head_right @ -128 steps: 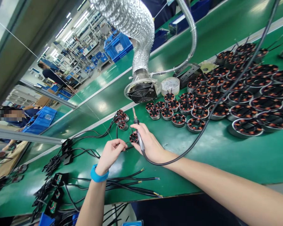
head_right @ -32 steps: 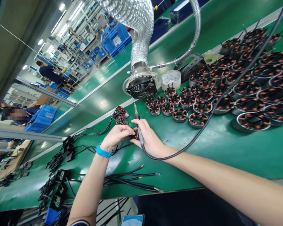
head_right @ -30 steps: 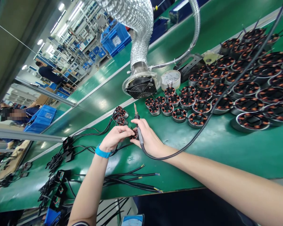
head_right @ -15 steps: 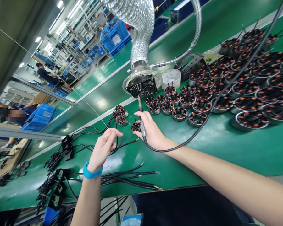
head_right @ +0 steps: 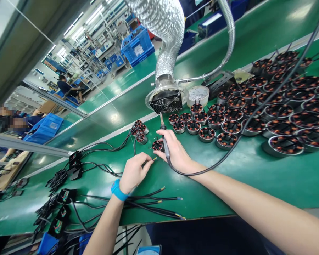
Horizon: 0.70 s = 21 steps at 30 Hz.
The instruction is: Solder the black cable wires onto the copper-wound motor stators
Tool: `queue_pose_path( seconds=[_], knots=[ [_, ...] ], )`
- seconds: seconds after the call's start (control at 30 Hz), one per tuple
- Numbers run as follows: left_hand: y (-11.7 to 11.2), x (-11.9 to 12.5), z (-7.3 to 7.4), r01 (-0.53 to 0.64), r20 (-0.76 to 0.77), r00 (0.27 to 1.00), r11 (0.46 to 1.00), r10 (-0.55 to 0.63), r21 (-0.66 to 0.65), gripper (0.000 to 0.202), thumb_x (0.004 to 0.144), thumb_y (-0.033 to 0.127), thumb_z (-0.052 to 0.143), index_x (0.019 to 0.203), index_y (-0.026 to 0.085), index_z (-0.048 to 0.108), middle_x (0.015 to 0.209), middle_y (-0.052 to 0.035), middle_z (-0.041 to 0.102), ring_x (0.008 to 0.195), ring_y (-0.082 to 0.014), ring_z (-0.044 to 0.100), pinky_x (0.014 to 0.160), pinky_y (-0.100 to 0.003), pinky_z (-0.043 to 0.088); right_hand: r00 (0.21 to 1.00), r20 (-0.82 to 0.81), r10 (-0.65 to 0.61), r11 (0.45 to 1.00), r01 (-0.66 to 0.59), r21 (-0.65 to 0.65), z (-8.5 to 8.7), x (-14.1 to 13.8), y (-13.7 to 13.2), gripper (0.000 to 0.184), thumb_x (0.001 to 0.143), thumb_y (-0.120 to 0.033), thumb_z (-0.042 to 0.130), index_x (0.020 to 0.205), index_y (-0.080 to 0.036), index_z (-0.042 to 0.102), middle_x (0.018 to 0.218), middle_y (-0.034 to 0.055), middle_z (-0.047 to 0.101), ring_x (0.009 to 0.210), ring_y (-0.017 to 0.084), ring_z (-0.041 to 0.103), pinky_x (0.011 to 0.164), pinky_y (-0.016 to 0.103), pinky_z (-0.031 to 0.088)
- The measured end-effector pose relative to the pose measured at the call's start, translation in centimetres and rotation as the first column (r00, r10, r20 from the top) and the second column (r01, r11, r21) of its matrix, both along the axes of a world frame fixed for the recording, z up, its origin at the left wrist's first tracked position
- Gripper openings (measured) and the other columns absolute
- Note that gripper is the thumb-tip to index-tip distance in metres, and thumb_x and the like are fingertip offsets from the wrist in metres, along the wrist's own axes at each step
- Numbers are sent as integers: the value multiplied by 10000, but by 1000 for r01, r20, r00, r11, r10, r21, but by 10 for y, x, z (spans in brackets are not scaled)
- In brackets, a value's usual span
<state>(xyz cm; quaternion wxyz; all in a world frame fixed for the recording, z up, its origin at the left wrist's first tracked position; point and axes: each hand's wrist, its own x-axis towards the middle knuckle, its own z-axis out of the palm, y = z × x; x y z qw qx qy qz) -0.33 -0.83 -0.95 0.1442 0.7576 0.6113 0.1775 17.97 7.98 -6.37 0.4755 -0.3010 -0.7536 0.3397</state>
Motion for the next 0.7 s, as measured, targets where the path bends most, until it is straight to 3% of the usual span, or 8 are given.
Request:
queue_pose_path(
  seconds=[0.07,0.13,0.27,0.4,0.53,0.7],
  knots=[
    [2,-8,10,-77,176,981,997,81,-31,174,949,317,581,887,191,683,809,-31,681,707,-153,585,690,-265,435,1000,-17,0,1000,0,-4,-1,-3,0,617,844,-242,730,1363,-270,397,1199,101,485,994,250,651,878,463,591],
    [4,-14,18,-159,358,917,984,177,-80,213,923,373,619,914,178,704,767,-27,683,619,-133,544,615,-253,412,999,-34,3,1000,-4,-6,-3,-8,-1,618,841,-241,735,1359,-271,400,1202,98,482,974,236,658,866,444,597],
    [7,-16,18,-202,562,791,970,243,-135,252,866,402,690,921,160,738,775,-43,688,633,-135,562,608,-248,425,999,-32,27,1000,-27,8,-3,-17,-6,652,828,-234,744,1375,-270,390,1225,101,497,1015,240,646,905,453,580],
    [6,-7,10,-204,617,752,972,231,-115,234,863,383,691,848,152,721,804,-55,687,664,-138,576,624,-250,444,997,-69,-21,996,26,83,12,-18,-15,566,845,-196,696,1343,-272,437,1187,97,556,1112,268,597,968,487,535],
    [3,-1,7,-191,606,774,980,184,-54,205,888,356,660,840,161,704,799,-48,679,701,-146,584,646,-252,442,983,-180,26,996,-10,89,27,-18,-25,457,885,-143,625,1295,-294,493,1047,59,596,985,222,621,926,443,548],
    [0,3,3,-207,617,765,978,185,-37,185,889,331,646,811,168,685,753,-28,651,675,-137,557,635,-251,424,960,-278,42,998,-55,-40,27,-23,-33,329,920,-157,616,1214,-282,535,957,29,585,869,181,630,866,385,560]
  ],
)
